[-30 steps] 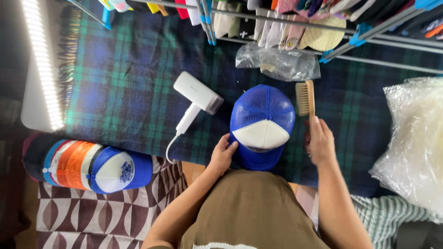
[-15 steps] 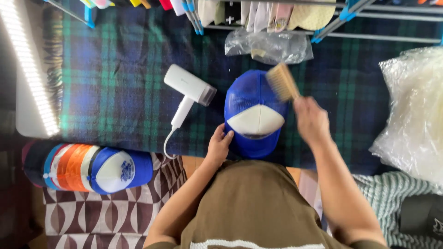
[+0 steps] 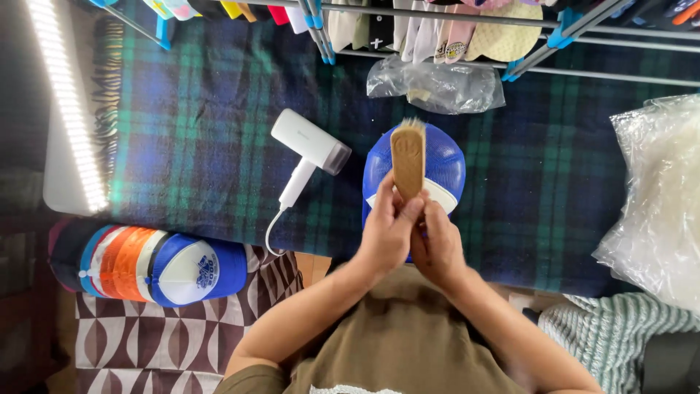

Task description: The person is cleaning a blue and white mesh cap by brushing it thoroughly with a wooden brush.

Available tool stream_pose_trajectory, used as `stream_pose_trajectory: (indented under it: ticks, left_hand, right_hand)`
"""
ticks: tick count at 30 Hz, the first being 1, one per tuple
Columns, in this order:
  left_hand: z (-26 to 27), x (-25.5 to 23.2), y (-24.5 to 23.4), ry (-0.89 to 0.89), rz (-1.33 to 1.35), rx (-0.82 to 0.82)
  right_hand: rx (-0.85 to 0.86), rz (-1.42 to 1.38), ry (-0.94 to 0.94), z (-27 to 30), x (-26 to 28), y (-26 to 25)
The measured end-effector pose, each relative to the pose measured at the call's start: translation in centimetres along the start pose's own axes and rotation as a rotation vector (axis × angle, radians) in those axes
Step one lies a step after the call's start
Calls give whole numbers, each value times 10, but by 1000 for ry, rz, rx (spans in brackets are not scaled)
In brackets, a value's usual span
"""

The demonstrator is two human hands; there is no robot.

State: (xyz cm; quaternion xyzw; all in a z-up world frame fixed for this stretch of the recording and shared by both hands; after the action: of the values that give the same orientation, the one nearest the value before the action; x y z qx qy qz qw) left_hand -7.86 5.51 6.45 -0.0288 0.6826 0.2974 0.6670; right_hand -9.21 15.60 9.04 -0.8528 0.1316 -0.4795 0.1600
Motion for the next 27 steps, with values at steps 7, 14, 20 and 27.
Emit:
stream_pose_trajectory:
  ticks: [7,14,20,27]
  left_hand:
    - [-78,-32,-42,90,-1066,182]
    - [-182,22,-1,98,-1492,577]
    - [-266,137,-51,-230,-1635,623]
    - [-157,-37,-1,-38,-1427,575]
  right_hand:
    - [-23,114,-9,-8,-67,-47]
    - [-25,239,456,0,-131,-48]
    - [9,248,711,-2,-138,-43]
    - [-14,271,476,-16,-139,-49]
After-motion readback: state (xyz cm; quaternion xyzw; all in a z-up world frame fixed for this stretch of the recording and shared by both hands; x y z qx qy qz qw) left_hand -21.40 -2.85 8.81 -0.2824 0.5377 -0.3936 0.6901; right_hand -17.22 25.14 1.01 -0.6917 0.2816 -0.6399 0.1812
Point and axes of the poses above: each hand's wrist, its own z-axis away from the middle knuckle, its own y-axis out of the palm, x = y × z, the point moved 5 cm from there along -z, towards the middle knuckle, and after that the axes turned 12 degrees about -x, right-handed, at the moved point
